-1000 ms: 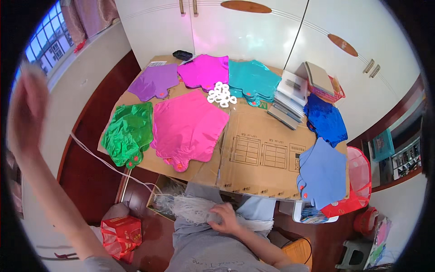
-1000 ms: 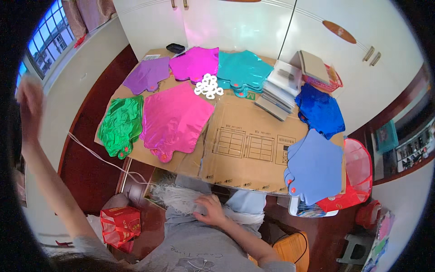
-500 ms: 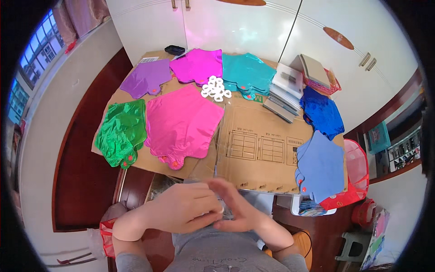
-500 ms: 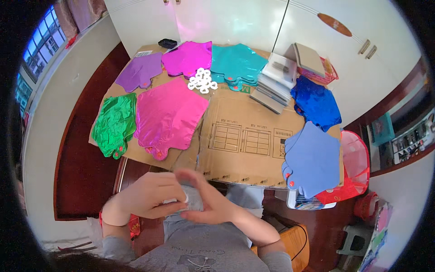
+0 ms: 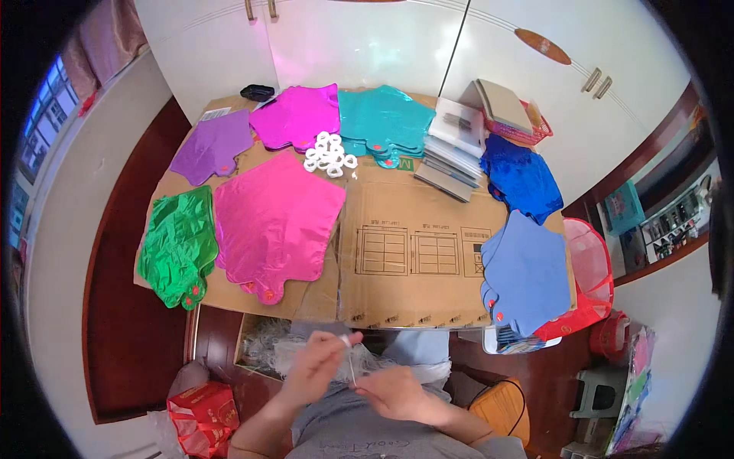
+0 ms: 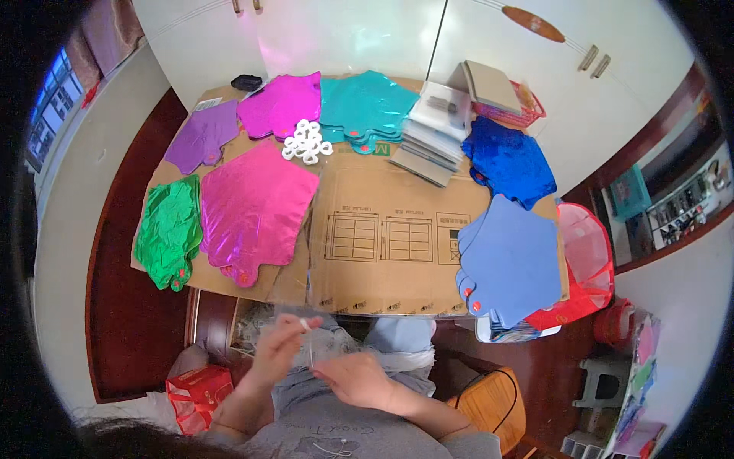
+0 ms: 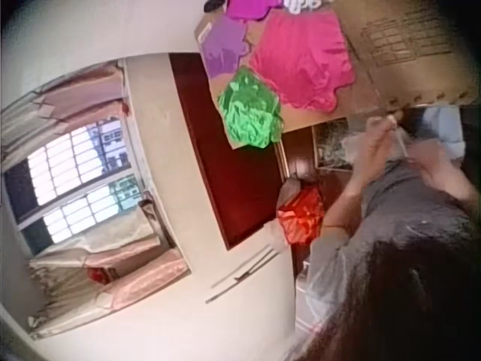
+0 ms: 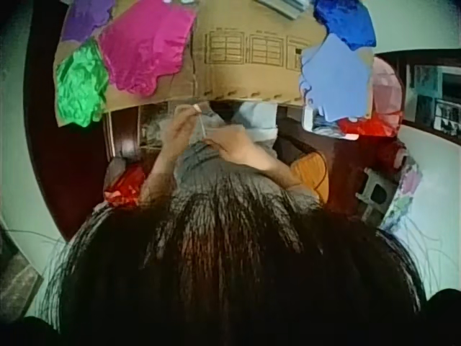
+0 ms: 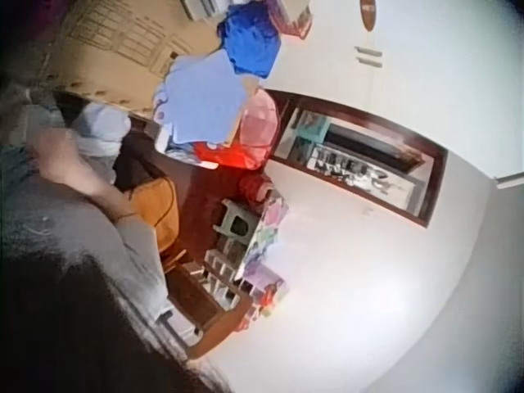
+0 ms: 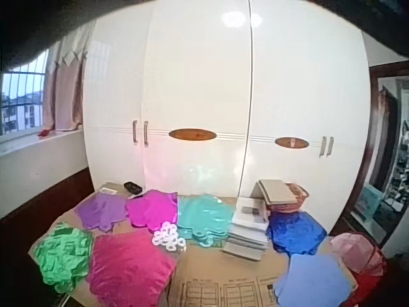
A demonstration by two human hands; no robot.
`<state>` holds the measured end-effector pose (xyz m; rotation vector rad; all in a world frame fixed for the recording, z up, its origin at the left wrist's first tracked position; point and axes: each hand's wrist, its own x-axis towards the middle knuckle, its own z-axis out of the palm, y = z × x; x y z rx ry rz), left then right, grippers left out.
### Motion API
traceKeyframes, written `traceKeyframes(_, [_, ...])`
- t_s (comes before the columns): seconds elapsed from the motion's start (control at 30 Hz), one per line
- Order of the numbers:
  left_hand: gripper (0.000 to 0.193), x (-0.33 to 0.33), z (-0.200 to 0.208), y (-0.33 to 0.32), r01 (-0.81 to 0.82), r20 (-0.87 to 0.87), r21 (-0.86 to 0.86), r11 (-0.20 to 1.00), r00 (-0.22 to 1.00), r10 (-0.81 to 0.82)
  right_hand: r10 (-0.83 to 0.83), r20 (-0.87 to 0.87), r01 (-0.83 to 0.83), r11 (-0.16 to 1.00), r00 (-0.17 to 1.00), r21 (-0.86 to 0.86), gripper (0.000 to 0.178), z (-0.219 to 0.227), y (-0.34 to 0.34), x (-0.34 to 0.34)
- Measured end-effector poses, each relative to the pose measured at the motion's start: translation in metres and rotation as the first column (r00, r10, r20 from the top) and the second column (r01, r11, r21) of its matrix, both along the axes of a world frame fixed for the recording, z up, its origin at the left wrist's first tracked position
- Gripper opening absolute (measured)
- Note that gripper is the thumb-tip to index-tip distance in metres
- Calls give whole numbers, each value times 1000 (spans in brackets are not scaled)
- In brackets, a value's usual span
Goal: Manually attaching small white plastic rings to colorful thin plastic sheets.
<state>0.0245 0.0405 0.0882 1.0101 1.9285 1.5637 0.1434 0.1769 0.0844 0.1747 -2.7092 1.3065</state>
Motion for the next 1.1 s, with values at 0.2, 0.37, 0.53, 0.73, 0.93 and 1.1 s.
traceKeyframes(0.2, [22, 16, -23, -11, 151, 449, 339, 928, 842, -301, -364, 53, 364, 890, 930, -274, 7, -9, 15, -14])
traceKeyframes(0.37, [17, 4, -12, -7, 56, 104, 86, 995, 992, -65, -57, -88, 37, 976, 994, -214, 14, -22, 2, 3])
traceKeyframes(0.53, [20, 11, -11, -19, 95, 586, 480, 872, 705, -399, -37, 65, 46, 989, 997, -140, 13, -21, -5, -5])
traceKeyframes(0.73, [22, -12, -14, -23, 409, 155, 282, 868, 873, -462, -194, -50, 169, 934, 980, -316, 9, 2, 9, 1])
traceKeyframes(0.93, [17, -4, 1, -5, 82, -270, -53, 995, 958, -94, -76, -89, 44, 947, 993, -317, 13, -9, -2, 4])
traceKeyframes(1.1, [16, 4, -10, -15, 277, 346, 324, 905, 855, -386, -190, 234, 246, 938, 954, -243, 15, -22, 4, -3])
